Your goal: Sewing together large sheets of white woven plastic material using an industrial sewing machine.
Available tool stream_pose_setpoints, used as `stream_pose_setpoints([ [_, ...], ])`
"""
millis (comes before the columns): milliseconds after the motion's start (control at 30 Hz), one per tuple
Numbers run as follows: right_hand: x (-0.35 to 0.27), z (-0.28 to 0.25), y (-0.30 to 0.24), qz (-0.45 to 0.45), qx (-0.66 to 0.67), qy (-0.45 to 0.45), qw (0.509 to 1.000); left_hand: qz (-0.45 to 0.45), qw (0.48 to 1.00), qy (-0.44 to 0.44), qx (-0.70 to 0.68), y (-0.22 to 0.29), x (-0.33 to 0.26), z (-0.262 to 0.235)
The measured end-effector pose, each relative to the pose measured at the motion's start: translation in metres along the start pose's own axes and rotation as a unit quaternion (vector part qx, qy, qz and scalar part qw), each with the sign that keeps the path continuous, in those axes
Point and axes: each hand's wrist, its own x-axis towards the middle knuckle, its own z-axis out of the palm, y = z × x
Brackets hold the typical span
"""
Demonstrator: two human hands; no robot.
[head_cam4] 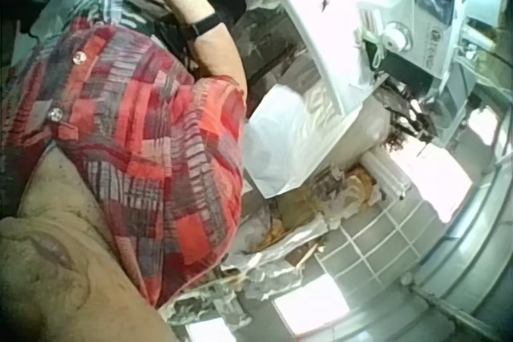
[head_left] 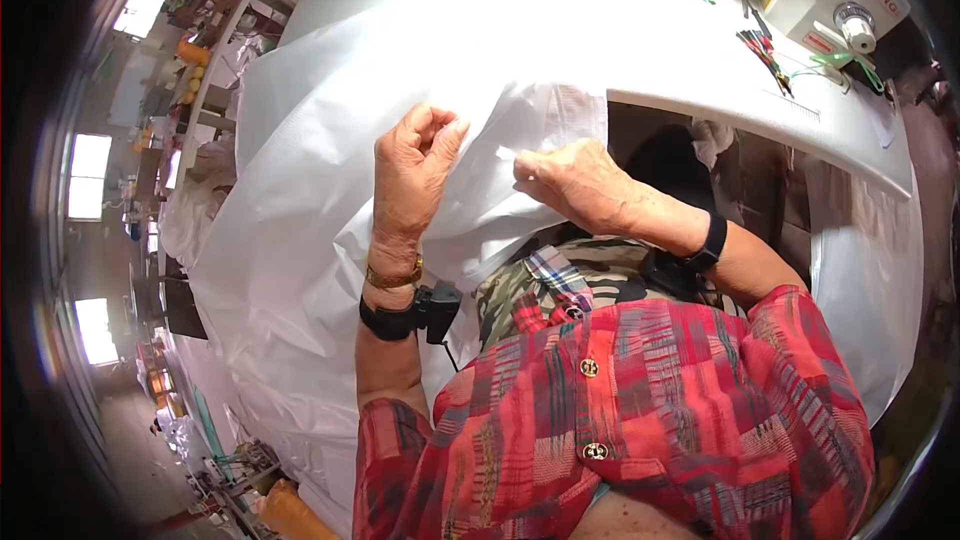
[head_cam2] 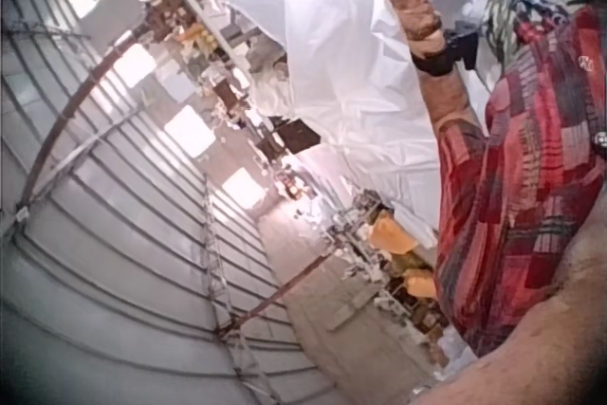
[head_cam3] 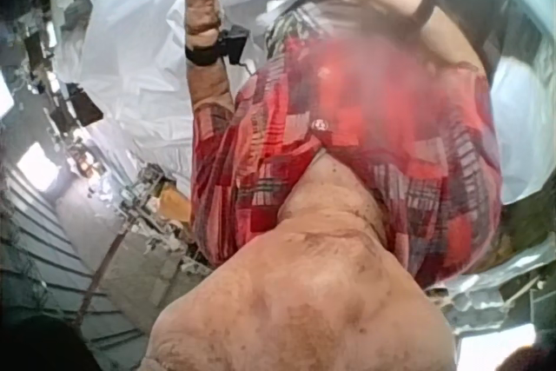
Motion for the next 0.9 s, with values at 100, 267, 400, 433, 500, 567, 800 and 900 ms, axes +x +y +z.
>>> stream_pose_setpoints([
  [100,-0.007,-0.009,-0.016,0.021,0.035,0.009,0.999,-0.009,0.999,-0.023,-0.023,0.0,-0.002,0.006],
  [267,-0.004,0.002,-0.004,0.259,0.211,0.021,0.942,0.004,1.0,-0.009,-0.008,-0.001,-0.005,0.011],
  [400,-0.006,0.025,0.022,0.41,0.324,0.002,0.853,-0.015,1.0,-0.014,-0.024,0.0,-0.003,0.008],
  [433,-0.005,0.032,0.026,0.417,0.347,0.005,0.84,-0.015,0.999,-0.017,-0.027,0.0,-0.002,0.008],
  [500,-0.003,0.044,0.031,0.43,0.39,0.017,0.814,-0.012,0.999,-0.015,-0.026,0.001,-0.002,0.008],
  [567,-0.003,0.05,0.029,0.441,0.454,0.023,0.774,-0.016,0.999,-0.012,-0.027,0.002,-0.002,0.008],
  [800,-0.017,0.009,-0.011,0.189,0.556,-0.001,0.81,-0.022,0.998,-0.02,-0.047,0.003,-0.001,0.003],
  [900,-0.014,-0.006,-0.031,0.188,0.583,-0.008,0.79,-0.034,0.996,-0.048,-0.071,0.003,-0.004,0.006],
])
